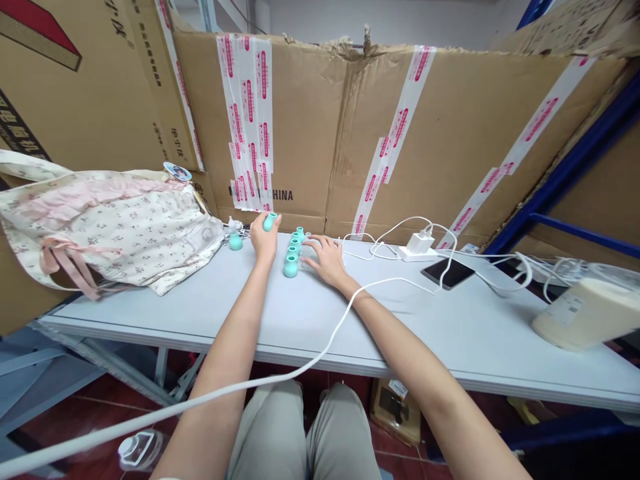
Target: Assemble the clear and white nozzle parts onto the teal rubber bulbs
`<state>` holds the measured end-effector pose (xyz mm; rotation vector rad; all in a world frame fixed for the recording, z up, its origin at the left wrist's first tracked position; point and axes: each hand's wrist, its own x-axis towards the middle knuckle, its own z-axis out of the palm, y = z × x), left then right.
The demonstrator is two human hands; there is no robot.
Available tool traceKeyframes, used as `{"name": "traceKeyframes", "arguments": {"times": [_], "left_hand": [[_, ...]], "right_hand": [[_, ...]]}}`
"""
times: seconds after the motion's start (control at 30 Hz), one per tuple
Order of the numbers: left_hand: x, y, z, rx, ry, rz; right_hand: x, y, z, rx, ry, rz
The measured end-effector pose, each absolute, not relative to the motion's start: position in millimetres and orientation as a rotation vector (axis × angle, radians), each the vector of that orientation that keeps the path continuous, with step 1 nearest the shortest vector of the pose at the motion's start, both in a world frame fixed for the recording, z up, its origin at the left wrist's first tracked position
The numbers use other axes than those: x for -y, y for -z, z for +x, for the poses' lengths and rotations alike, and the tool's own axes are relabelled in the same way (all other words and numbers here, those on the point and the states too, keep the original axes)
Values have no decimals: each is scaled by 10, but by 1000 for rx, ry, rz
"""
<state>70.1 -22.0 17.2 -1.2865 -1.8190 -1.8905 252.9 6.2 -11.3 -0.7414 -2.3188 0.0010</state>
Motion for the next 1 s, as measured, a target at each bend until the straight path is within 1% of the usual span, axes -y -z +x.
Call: {"name": "traceKeyframes", "arguments": {"times": [0.2, 0.3, 0.37, 0.47, 0.57, 0.77, 0.9, 1.0], "left_hand": [[348, -374, 985, 1559, 1543, -1932], [365, -385, 1070, 1522, 1424, -2070], [365, -360, 1090, 1557, 1357, -2110], [363, -316, 1103, 1579, 1278, -2183], [356, -299, 1034, 1573, 1326, -2201], [311, -247, 548, 1823, 1776, -1761], [341, -153, 341, 2023, 1714, -1147], [373, -73, 246, 2142, 1653, -694]], "right_hand": [[118, -91, 2401, 1850, -488, -658], [96, -72, 2339, 1646, -761, -611], [43, -53, 2322, 1606, -926, -572], [-47, -86, 2352, 1578, -1053, -568], [-107, -199, 2447, 1635, -955, -637], [65, -351, 2539, 2022, -492, -664], [361, -344, 2442, 2490, -93, -529], [483, -337, 2407, 2667, 53, -453]]}}
